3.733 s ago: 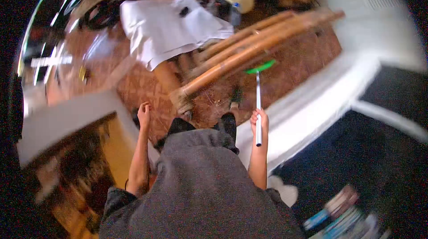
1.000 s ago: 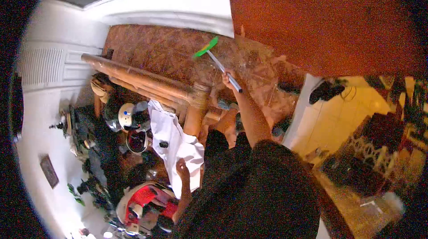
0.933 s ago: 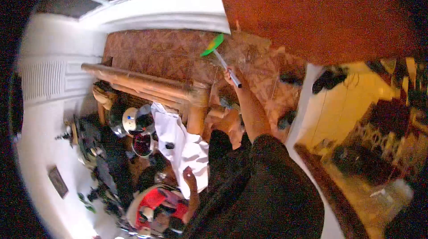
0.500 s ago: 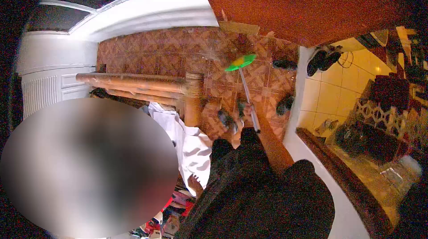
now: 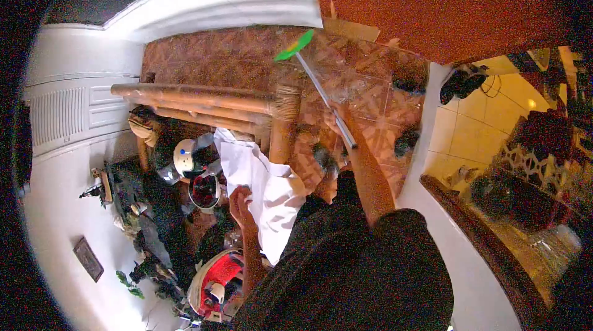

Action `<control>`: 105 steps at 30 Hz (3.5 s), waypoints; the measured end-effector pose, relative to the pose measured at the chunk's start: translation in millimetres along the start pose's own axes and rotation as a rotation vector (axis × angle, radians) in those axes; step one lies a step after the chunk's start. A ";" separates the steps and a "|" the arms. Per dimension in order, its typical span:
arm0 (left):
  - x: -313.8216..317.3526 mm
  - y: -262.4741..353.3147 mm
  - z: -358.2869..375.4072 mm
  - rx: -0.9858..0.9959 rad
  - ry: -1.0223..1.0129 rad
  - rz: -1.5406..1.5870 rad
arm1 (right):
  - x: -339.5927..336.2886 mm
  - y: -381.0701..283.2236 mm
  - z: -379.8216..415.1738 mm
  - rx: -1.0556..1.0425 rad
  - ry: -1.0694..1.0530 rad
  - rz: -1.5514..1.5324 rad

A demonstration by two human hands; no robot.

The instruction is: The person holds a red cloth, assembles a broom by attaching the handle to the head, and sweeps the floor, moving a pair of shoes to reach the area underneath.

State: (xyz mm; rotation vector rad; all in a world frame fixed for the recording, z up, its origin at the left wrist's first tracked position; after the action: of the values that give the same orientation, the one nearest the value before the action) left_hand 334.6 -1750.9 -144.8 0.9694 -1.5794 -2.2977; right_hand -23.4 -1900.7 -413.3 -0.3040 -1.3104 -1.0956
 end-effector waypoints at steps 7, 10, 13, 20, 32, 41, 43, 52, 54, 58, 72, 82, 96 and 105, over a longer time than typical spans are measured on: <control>27.0 62.0 -14.1 0.047 -0.069 0.083 | 31.6 -12.3 -63.7 -0.131 0.569 0.228; 42.8 88.7 -9.6 0.012 -0.086 0.090 | -0.8 -9.1 -22.9 -0.245 0.591 0.457; 62.7 103.6 -8.8 -0.010 -0.107 0.102 | -35.5 7.1 58.8 -0.326 0.652 0.550; 129.3 135.2 2.2 -0.019 -0.237 0.160 | 0.9 51.4 233.9 -0.386 0.875 0.395; 155.7 136.1 45.6 -0.083 -0.185 0.031 | 8.0 -31.6 71.0 -0.182 0.774 0.673; 126.7 111.5 66.3 -0.137 -0.069 -0.029 | -12.8 -10.3 -25.7 -0.092 0.641 0.476; 132.7 115.0 68.9 -0.139 -0.088 -0.031 | -23.3 -6.3 29.3 -0.157 0.705 0.608; 188.7 125.7 70.7 -0.192 -0.246 0.030 | -0.1 25.0 311.5 -0.242 0.984 0.494; 196.0 126.5 72.2 -0.178 -0.278 0.051 | 49.4 29.8 327.9 -0.238 1.005 0.546; 198.1 123.8 76.5 -0.155 -0.305 0.024 | 59.1 19.9 291.5 -0.246 0.979 0.749; 160.3 127.6 82.9 -0.109 -0.218 -0.081 | -63.7 9.5 61.6 -0.166 0.939 0.930; 169.4 114.4 88.0 -0.180 -0.349 0.015 | 28.8 84.8 279.8 -0.289 1.105 0.573; 88.6 97.9 67.1 -0.053 -0.202 -0.103 | -33.1 -71.5 -9.4 -0.380 0.413 0.449; 71.7 71.5 47.0 -0.193 -0.239 0.074 | -100.4 -32.2 173.0 -0.288 0.289 -0.059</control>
State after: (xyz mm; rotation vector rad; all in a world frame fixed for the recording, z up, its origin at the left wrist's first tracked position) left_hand 236.6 -1780.1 -100.2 0.5999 -1.4116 -2.5330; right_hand -142.2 -1743.7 -461.3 -0.3082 -0.9108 -1.3277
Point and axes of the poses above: each hand's wrist, its own z-axis away from the middle knuckle, its own x-axis out of the palm, y = z × x, the point moved 3 cm from there along -z, towards the middle knuckle, and after that the axes turned 13 degrees about y, right-handed, at the moved point
